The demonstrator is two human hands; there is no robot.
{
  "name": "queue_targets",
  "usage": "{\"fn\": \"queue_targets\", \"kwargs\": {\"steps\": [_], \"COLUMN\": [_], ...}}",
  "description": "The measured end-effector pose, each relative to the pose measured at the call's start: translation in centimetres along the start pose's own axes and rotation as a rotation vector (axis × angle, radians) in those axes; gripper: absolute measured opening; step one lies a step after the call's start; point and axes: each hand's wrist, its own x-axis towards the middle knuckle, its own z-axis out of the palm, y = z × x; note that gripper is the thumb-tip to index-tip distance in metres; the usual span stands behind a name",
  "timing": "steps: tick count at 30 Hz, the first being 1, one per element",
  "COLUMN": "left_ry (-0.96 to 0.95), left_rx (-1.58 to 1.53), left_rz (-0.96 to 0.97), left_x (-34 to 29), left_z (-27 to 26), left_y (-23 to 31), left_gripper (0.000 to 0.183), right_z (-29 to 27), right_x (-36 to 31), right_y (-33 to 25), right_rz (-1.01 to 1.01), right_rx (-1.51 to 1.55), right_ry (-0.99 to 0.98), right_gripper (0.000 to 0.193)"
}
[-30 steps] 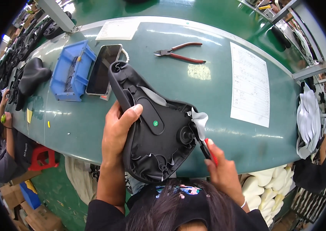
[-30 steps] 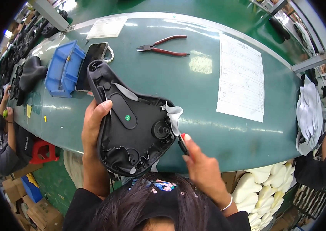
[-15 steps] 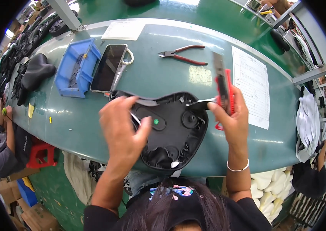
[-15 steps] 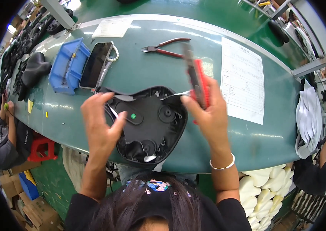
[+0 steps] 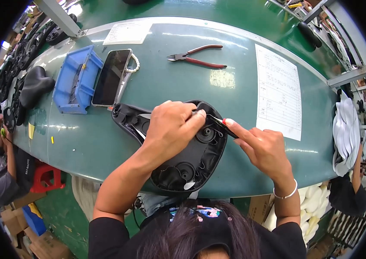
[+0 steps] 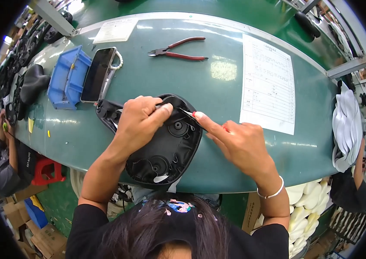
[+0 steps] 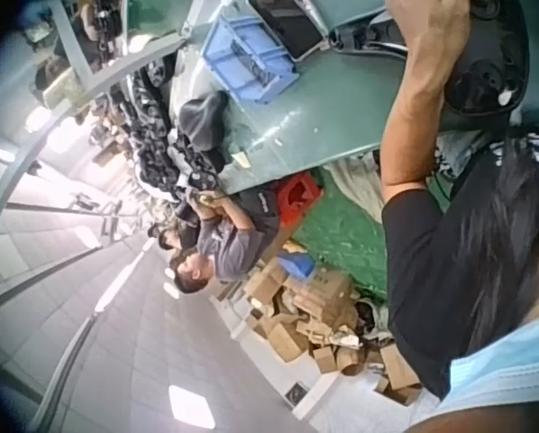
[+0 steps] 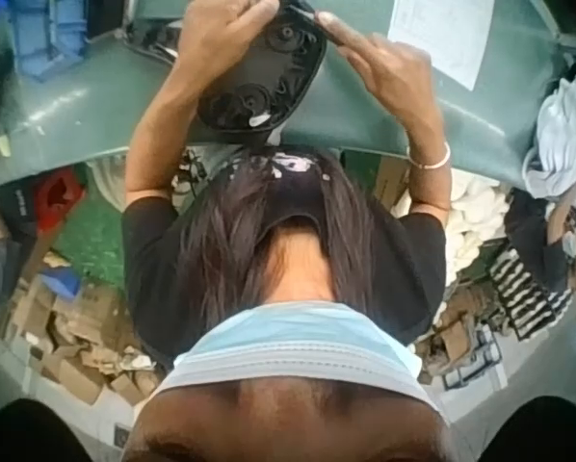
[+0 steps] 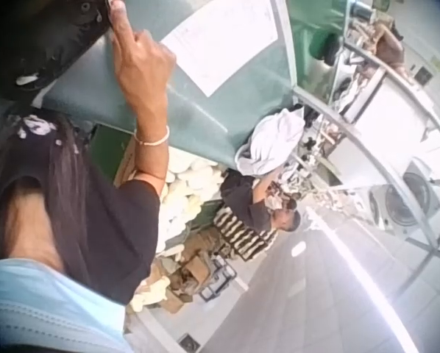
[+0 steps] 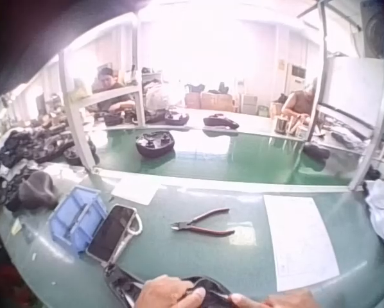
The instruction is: Trimming excess material from the edges and undersides of bicycle seats using a utility knife on a factory assembly line.
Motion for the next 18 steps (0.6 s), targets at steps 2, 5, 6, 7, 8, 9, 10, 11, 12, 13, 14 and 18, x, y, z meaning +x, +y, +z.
{"fn": "queue_targets", "kwargs": {"steps": [2,5,6,7,8,9,10,11,12,13,14,18], "left_ry": [0.06,0.509,0.697,0.567,0.419,0.415,0.31,0.212,0.21,0.236,0.257,0.375], "left_rx": [-0.417,-1.024,-1.294,-1.591,-1.87,-1.885,-1.664,-1.437,-0.57,-0.204,0.164,0.3], "left_rz": [-0.321,-0.333,-0.283,-0.126,0.045,0.048,0.019,-0.008,-0.037,0.117,0.264,0.46], "left_x": [0.2,0.8,0.8,0.0,-0.9,-0.8,-0.7,-0.7,-0.4,0.1,0.9,4.3], "left_z": [-0.6,-1.4,-1.4,-2.3,-3.3,-3.1,-2.8,-2.5,-2.6,-2.6,-2.6,-1.2], "left_y": [0.2,-0.6,-0.4,-1.5,-2.6,-2.5,-2.3,-1.9,-0.5,0.3,0.5,-2.8], "left_gripper": [0.034,0.028,0.03,0.03,0.029,0.029,0.027,0.025,0.016,0.015,0.014,0.022], "right_z": [0.2,0.5,0.7,0.3,0.6,0.6,0.5,0.9,0.8,0.6,0.4,0.8], "right_x": [-1.0,-3.8,-4.7,-4.9,-4.6,-4.3,-4.0,-3.7,-2.9,-2.3,-1.5,0.3], "right_y": [-1.0,-3.1,-4.0,-5.2,-5.6,-5.8,-5.8,-4.9,-4.1,-3.5,-3.0,-4.4], "right_rz": [0.054,0.183,0.249,0.283,0.274,0.324,0.369,0.324,0.322,0.295,0.268,0.383], "right_rx": [-0.044,-0.07,-0.032,0.021,0.032,0.058,0.088,0.047,0.036,0.002,-0.033,-0.109], "right_ry": [-0.018,-0.044,-0.05,-0.069,-0.069,-0.031,0.009,0.053,0.054,0.05,0.046,-0.023], "right_gripper": [0.06,0.062,0.062,0.058,0.058,0.056,0.054,0.05,0.05,0.049,0.049,0.044]}}
